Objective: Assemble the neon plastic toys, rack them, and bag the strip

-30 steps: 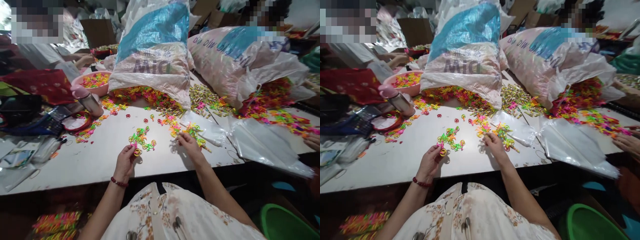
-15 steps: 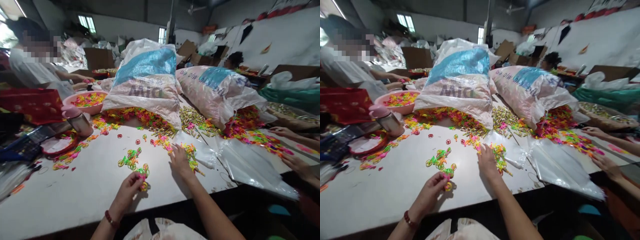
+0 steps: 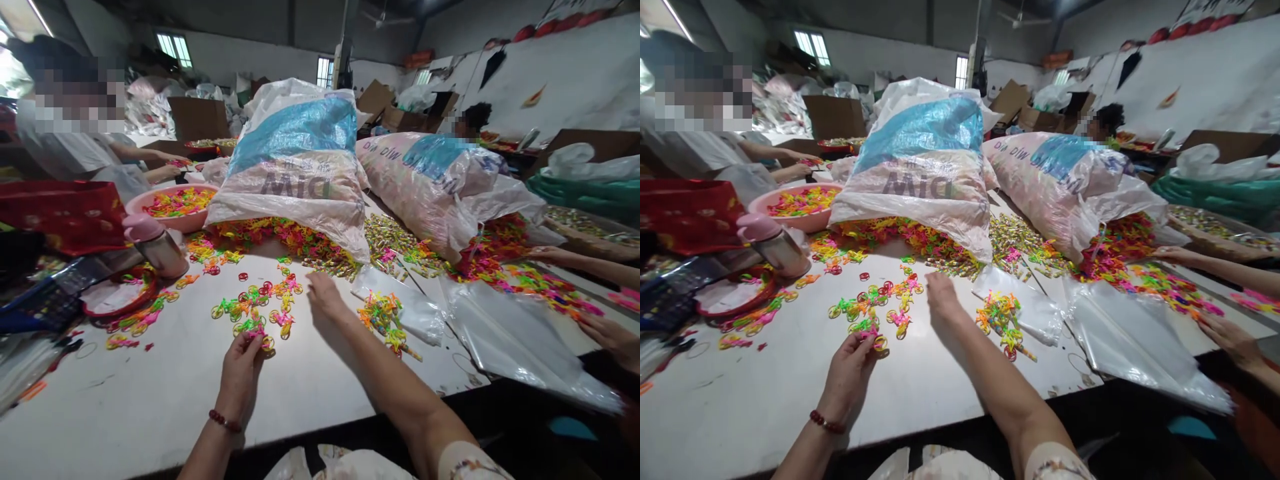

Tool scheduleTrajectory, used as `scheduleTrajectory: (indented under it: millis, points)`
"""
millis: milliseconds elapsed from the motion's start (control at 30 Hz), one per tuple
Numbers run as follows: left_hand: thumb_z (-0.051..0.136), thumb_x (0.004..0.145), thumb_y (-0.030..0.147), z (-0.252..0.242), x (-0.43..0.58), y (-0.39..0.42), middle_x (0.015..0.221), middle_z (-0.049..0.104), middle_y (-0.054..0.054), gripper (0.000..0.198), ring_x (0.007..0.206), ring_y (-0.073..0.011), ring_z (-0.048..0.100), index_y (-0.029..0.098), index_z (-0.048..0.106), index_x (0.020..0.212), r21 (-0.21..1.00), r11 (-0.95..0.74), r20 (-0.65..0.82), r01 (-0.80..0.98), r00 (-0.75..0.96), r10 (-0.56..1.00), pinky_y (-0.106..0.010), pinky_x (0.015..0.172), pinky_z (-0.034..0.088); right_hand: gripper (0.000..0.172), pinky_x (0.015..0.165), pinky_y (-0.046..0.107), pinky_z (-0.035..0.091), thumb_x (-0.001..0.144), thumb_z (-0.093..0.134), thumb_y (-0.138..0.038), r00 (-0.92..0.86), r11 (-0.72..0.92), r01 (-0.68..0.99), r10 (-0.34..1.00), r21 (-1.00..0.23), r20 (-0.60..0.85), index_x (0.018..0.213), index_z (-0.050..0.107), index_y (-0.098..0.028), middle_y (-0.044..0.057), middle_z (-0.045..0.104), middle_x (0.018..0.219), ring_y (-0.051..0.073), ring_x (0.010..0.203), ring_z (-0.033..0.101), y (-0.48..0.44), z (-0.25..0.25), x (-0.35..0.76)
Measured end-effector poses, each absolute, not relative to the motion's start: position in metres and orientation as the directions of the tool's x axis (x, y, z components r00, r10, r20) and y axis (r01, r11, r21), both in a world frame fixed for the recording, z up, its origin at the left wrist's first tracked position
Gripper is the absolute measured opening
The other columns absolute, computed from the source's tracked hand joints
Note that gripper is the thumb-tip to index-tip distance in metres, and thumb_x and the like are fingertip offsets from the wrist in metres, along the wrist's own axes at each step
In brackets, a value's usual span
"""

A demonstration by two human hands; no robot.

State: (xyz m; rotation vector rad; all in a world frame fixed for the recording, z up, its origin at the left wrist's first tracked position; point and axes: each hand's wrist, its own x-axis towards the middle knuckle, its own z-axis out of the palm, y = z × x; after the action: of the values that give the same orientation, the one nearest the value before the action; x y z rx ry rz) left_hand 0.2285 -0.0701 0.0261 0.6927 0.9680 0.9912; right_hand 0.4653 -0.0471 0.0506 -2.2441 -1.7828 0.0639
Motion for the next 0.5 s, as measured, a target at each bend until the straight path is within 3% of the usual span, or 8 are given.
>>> scheduleTrajectory:
  millis: [100,300,500]
  points:
    - [0.086,0.059,0.031,0.021,0.223,-0.075,0.073,0.063,0.003,0.034,0.065,-0.0085,0.06,0.016,0.06,0.074,0.831,0.406,-0.344,-0.379,0.223,0.912,-0.02,0.062,0.055,0.038,0.097,0.044,0.032,0.087,0.044,-0.012,0.389,-0.367,0.914,0.914,-0.175,0.113,0.123,0.057,-0.009,0.022,0.055,0.124,0.031,0.114,0.044,-0.036,0.063,0.512]
    - [0.085,0.06,0.029,0.018,0.222,-0.07,0.076,0.065,0.002,0.033,0.066,-0.0099,0.061,0.016,0.06,0.078,0.812,0.424,-0.344,-0.401,0.259,0.903,-0.023,0.063,0.056,0.035,0.093,0.043,0.028,0.087,0.044,-0.015,0.436,-0.428,0.897,0.897,-0.114,0.067,0.12,0.056,-0.011,0.021,0.053,0.125,0.032,0.114,0.039,-0.023,0.054,0.536]
    - [0.084,0.062,0.027,0.024,0.218,-0.068,0.078,0.065,0.002,0.031,0.068,-0.0102,0.062,0.015,0.059,0.077,0.788,0.429,-0.349,-0.441,0.255,0.902,-0.025,0.065,0.056,0.029,0.099,0.045,0.023,0.084,0.048,-0.013,0.359,-0.33,0.901,0.932,-0.28,0.056,0.11,0.061,-0.013,0.018,0.058,0.121,0.029,0.114,0.042,-0.013,0.051,0.508]
